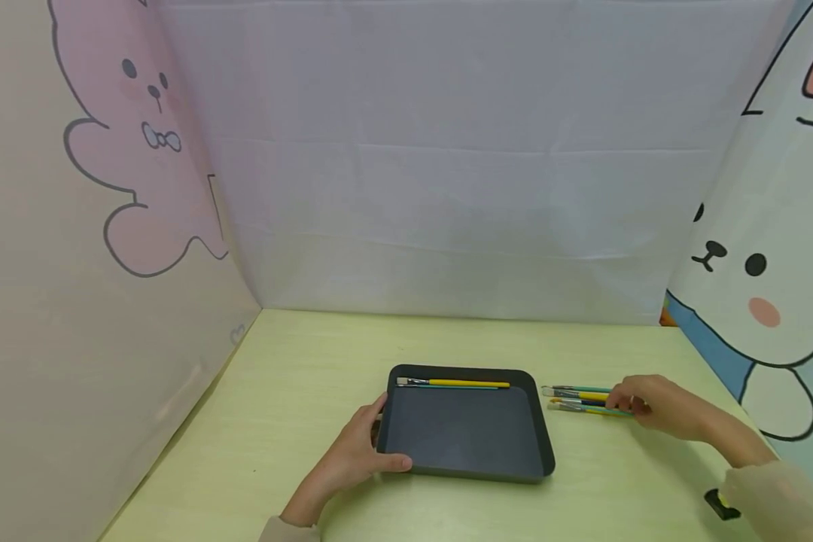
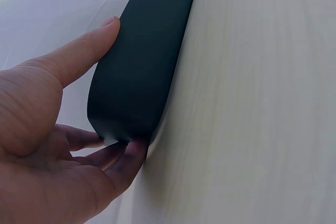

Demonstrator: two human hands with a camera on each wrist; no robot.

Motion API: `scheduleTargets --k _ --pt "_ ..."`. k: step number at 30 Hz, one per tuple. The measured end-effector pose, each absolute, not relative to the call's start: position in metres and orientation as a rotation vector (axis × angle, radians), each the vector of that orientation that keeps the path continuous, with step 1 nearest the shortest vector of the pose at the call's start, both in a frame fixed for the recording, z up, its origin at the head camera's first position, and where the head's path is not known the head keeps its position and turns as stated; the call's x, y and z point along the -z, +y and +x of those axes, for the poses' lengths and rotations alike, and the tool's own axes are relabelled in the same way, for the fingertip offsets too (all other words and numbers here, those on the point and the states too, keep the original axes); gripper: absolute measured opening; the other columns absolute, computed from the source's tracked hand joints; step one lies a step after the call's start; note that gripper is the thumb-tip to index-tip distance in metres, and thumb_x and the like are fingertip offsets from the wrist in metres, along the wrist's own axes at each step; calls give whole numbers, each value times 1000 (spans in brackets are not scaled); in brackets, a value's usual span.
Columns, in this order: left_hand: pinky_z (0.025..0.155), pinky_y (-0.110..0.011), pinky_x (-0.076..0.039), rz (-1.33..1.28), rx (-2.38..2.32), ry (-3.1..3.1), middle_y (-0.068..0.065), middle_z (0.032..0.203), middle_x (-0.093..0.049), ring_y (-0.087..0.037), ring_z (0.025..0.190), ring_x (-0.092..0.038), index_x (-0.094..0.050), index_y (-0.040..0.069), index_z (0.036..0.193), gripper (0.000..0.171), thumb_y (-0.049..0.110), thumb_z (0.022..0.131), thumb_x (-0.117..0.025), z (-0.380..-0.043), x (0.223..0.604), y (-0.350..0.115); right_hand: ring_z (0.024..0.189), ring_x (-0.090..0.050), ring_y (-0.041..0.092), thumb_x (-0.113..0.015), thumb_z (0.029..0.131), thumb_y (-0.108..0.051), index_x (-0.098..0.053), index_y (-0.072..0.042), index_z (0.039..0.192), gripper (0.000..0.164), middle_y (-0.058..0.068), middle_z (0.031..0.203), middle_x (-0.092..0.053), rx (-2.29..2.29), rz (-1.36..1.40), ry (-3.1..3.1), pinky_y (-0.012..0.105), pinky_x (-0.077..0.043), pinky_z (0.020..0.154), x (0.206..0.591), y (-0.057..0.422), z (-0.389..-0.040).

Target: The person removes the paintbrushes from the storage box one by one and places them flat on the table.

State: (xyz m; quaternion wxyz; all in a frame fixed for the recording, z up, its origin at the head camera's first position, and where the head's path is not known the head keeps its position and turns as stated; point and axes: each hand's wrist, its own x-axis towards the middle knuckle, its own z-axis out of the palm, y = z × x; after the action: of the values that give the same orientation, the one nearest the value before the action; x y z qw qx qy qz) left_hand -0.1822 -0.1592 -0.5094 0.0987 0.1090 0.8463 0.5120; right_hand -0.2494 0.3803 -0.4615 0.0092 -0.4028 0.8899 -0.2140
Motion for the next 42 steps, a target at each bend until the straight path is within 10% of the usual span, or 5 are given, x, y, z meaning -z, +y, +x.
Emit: scheduleTargets --k 8,42 --pt "107 -54 -48 312 -1514 2498 -27 159 -38 -41 135 -55 -20 3 169 126 31 76 -99 -182 509 -160 73 -42 -1 -75 70 28 -73 -12 101 51 -14 81 -51 657 -1355 2850 22 -36 61 479 385 -251" --pt "107 -55 -48 302 -1497 2508 -26 160 -38 -40 137 -55 -21 5 170 125 33 76 -99 -182 508 -159 78 -55 -2 -89 73 13 -76 -19 96 42 -14 90 -61 447 -1102 3015 27 -54 66 480 378 -246"
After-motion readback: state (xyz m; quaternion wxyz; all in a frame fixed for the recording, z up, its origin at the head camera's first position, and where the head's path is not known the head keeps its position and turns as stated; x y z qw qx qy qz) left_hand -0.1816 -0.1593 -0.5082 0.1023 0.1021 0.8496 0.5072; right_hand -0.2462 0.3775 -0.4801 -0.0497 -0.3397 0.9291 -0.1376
